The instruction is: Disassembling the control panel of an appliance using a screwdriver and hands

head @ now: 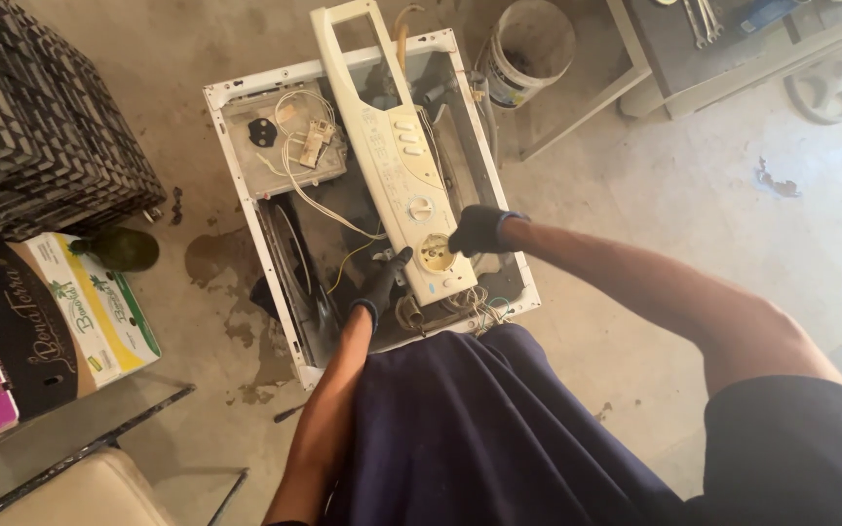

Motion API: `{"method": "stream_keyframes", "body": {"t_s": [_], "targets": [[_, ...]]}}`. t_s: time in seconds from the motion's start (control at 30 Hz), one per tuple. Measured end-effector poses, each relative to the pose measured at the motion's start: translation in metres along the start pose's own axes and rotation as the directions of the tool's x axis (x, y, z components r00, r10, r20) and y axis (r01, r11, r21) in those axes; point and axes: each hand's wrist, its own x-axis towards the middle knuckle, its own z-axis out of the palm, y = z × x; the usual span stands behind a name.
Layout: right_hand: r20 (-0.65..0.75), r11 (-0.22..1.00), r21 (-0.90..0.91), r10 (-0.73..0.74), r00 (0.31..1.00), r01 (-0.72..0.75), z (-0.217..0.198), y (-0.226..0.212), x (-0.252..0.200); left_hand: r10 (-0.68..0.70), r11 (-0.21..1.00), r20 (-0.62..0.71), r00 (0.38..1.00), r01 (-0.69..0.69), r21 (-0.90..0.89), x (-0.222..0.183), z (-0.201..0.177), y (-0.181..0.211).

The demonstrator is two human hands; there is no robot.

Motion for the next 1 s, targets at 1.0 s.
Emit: {"method": "stream_keyframes", "body": {"t_s": [1.0], "targets": [[-0.193,0.526,-0.792,-0.698,0.689,0.311,0.040,0.070,0.049,0.027,0.986,0.036,0.999,-0.021,-0.166,0.015,0.005,-0.010]]}}
